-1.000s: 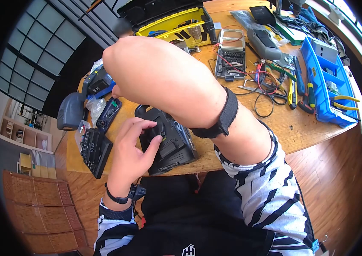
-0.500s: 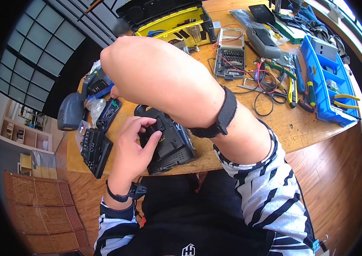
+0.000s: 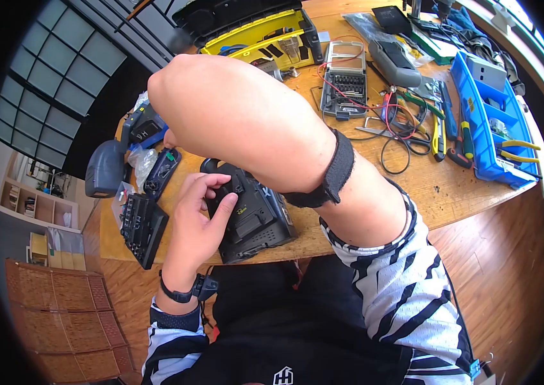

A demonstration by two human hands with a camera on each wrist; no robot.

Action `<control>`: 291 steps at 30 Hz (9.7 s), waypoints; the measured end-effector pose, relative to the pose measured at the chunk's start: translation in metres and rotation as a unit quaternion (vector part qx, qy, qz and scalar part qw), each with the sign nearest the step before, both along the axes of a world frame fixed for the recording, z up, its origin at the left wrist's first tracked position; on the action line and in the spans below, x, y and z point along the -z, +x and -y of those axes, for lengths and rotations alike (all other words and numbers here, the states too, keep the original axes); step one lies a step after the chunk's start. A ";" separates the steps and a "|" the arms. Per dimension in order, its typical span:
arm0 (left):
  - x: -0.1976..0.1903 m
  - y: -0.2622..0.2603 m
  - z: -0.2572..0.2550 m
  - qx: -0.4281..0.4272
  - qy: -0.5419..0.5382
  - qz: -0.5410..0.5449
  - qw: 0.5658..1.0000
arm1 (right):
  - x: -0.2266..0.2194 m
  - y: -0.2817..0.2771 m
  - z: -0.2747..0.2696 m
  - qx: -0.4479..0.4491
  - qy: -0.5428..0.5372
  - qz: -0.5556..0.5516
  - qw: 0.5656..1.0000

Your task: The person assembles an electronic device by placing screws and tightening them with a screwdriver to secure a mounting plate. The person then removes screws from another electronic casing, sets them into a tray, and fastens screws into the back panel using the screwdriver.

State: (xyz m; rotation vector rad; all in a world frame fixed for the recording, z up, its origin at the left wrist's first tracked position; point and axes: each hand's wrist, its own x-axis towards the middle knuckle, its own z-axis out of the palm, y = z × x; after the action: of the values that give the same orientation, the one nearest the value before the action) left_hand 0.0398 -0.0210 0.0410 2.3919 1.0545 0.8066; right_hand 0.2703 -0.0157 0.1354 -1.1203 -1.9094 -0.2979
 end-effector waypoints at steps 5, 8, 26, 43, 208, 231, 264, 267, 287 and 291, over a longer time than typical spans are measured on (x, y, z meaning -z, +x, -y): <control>-0.003 0.002 0.001 -0.011 -0.009 -0.007 1.000 | 0.000 -0.001 -0.001 0.006 -0.018 0.004 1.000; 0.001 0.000 -0.001 0.001 0.025 -0.018 1.000 | 0.001 -0.001 0.000 0.013 -0.001 0.006 1.000; 0.002 -0.004 -0.005 0.096 0.045 -0.065 0.992 | 0.023 0.014 0.003 -0.086 0.076 -0.033 0.993; 0.003 -0.038 -0.025 0.085 -0.247 0.117 0.958 | 0.053 -0.006 -0.021 0.009 0.295 -0.067 0.953; 0.013 0.011 -0.101 0.278 -0.151 0.157 0.935 | -0.020 0.008 -0.013 -0.111 -0.232 -0.039 0.966; 0.019 0.018 -0.103 0.299 -0.031 0.133 0.945 | 0.073 0.008 -0.018 -0.338 -0.270 -0.463 0.774; 0.022 0.015 -0.104 0.308 -0.107 0.100 0.940 | 0.092 0.007 -0.016 -0.358 -0.192 -0.478 0.778; 0.027 0.015 -0.107 0.323 -0.130 0.122 0.929 | 0.089 0.011 -0.013 -0.329 -0.206 -0.481 0.786; 0.019 0.016 -0.098 0.251 -0.124 0.187 0.942 | -0.026 0.005 -0.004 -0.080 -0.184 -0.016 0.980; 0.023 0.015 -0.101 0.288 -0.106 0.181 0.934 | -0.032 0.017 0.001 -0.108 -0.249 0.006 0.962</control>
State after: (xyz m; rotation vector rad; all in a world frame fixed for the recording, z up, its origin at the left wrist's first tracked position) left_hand 0.0547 0.0804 0.0175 2.0838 0.2507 0.8145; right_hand 0.2873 -0.0169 0.1673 -1.2074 -2.1591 0.3177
